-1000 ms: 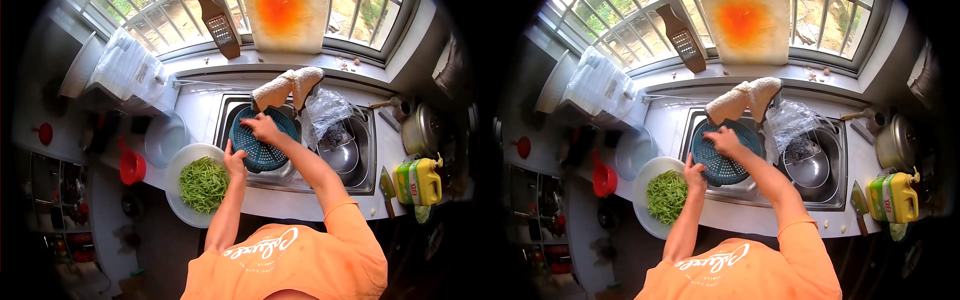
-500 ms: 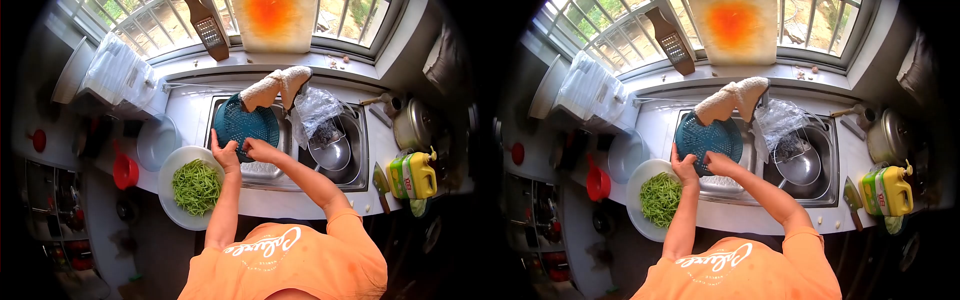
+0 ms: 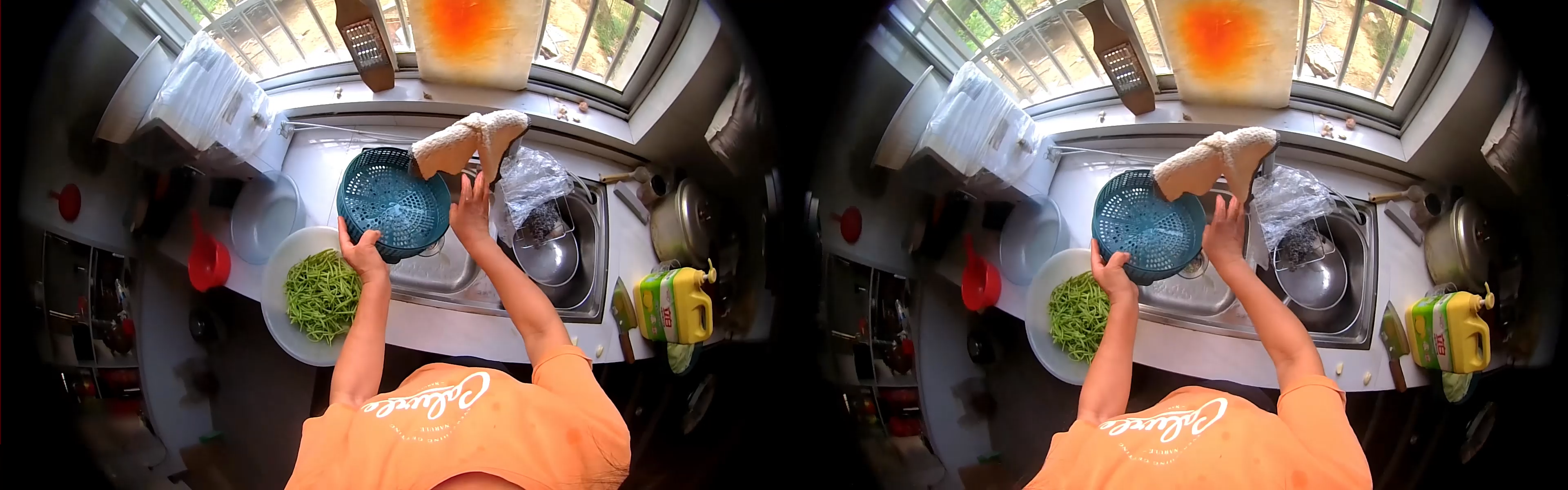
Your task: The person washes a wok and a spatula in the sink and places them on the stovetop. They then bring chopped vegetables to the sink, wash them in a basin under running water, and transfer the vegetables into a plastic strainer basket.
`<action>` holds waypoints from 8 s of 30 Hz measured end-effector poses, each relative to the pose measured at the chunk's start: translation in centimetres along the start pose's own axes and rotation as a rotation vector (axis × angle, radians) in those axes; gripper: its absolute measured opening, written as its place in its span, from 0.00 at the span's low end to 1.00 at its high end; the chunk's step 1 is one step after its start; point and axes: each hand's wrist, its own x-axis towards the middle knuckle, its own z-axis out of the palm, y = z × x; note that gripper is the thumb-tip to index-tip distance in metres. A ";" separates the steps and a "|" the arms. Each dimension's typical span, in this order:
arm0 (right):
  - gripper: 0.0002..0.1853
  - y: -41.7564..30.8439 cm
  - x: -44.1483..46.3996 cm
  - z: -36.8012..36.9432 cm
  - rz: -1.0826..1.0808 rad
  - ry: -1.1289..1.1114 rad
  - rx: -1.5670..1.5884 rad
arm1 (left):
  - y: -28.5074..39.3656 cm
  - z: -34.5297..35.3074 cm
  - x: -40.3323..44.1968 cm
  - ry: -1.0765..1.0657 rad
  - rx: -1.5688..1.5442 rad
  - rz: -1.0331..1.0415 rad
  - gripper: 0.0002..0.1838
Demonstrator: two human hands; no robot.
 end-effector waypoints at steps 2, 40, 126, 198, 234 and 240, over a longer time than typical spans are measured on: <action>0.34 0.7 -0.4 1.4 -0.053 -0.052 0.087 | 0.0 -0.3 -0.1 0.008 -0.028 0.012 0.43; 0.17 -7.2 0.8 0.5 -0.147 -0.907 0.436 | -3.3 0.5 1.1 -0.131 0.025 -0.128 0.42; 0.04 -6.8 3.3 -3.6 0.191 -0.396 0.812 | 2.4 -0.5 0.3 -0.056 -0.309 0.081 0.37; 0.12 -10.1 -1.7 -2.9 -0.300 -0.515 0.330 | 3.2 -0.2 -0.1 -0.168 -0.171 0.391 0.39; 0.20 0.1 -0.7 -5.4 0.095 -0.149 0.484 | 1.9 -1.7 1.7 0.039 -0.253 0.274 0.38; 0.30 1.8 0.2 -1.0 -0.109 -0.197 0.235 | 1.2 -0.3 2.0 -0.048 -0.312 0.327 0.35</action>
